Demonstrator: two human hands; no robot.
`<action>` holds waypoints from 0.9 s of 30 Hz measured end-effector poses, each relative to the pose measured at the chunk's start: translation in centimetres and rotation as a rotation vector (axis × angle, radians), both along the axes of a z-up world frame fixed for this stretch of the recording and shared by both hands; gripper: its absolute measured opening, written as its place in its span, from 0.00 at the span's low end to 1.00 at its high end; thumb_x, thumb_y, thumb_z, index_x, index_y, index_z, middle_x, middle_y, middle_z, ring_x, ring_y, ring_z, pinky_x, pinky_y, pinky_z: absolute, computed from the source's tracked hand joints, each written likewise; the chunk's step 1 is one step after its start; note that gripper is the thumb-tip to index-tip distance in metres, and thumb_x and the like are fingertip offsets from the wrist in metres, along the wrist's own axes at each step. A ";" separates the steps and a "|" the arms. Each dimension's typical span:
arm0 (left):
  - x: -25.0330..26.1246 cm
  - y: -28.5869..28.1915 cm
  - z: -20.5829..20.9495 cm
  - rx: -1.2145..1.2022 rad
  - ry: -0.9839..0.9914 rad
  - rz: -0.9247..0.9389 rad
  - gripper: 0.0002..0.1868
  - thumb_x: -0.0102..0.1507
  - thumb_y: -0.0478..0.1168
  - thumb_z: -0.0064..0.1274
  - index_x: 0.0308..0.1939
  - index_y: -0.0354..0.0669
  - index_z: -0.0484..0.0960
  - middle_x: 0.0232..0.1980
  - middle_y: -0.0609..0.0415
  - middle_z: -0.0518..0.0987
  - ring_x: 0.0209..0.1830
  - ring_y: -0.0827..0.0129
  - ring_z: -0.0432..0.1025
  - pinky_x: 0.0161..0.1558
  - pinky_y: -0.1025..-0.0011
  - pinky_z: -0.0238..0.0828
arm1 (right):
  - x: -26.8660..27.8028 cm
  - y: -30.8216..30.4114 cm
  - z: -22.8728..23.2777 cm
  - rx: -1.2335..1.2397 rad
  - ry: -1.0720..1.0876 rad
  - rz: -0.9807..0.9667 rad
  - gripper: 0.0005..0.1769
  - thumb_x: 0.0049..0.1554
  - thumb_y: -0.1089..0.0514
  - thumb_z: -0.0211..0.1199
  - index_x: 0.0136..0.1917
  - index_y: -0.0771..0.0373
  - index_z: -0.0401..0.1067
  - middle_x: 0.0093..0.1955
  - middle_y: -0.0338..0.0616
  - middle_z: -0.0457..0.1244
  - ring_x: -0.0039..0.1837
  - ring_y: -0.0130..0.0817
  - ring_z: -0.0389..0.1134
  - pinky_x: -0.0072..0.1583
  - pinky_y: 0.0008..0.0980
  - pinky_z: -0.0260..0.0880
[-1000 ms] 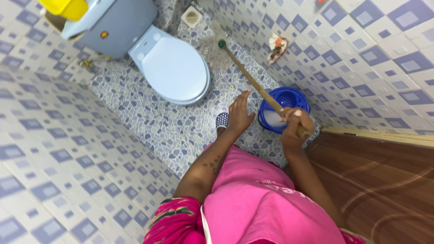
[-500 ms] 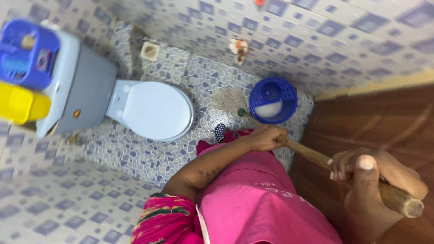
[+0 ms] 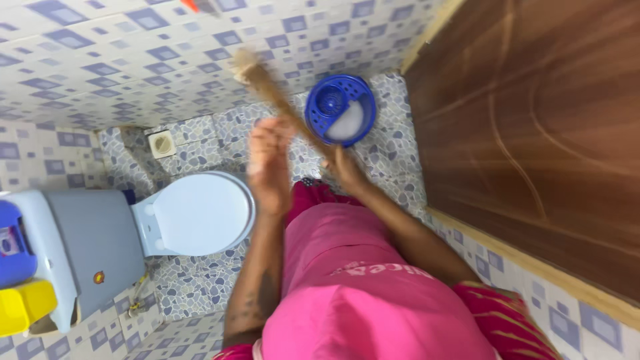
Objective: The person mops a tiled bathroom floor using a mop and a bucket of water. They scrub different sections of the floor around the toilet and dip the mop into the blue bucket.
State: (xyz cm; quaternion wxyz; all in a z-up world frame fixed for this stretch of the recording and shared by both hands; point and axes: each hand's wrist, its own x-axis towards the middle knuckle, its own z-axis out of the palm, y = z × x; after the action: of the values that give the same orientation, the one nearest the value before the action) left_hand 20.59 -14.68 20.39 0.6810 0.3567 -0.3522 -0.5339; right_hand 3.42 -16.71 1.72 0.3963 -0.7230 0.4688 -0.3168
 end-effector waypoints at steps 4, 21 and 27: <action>-0.8 4.4 9.3 -0.089 0.004 0.113 0.33 0.64 0.68 0.52 0.56 0.46 0.67 0.38 0.58 0.69 0.33 0.72 0.63 0.37 0.69 0.59 | -2.1 6.1 -3.9 0.187 0.258 0.169 0.12 0.62 0.55 0.61 0.58 0.59 0.71 0.53 0.51 0.67 0.58 0.48 0.68 0.60 0.50 0.66; -5.4 3.1 6.6 -0.139 -0.024 -0.076 0.33 0.75 0.64 0.30 0.25 0.45 0.61 0.17 0.57 0.59 0.15 0.71 0.54 0.23 0.68 0.54 | -9.9 3.7 -5.7 0.097 0.344 -0.371 0.14 0.60 0.65 0.59 0.59 0.63 0.69 0.56 0.58 0.68 0.56 0.56 0.71 0.56 0.48 0.72; -4.0 0.8 8.1 -0.101 -0.024 -0.185 0.33 0.76 0.63 0.30 0.25 0.45 0.60 0.16 0.58 0.57 0.12 0.75 0.49 0.18 0.72 0.50 | -8.5 9.2 -3.1 0.263 0.487 -0.272 0.12 0.62 0.57 0.63 0.54 0.65 0.66 0.46 0.57 0.70 0.50 0.55 0.73 0.51 0.49 0.74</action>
State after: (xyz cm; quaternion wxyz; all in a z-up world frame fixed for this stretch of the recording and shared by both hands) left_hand 16.59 -13.87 28.54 0.6416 0.2942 -0.4181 -0.5718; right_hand -5.06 -7.47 -1.41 0.3164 -0.6510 0.6793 -0.1210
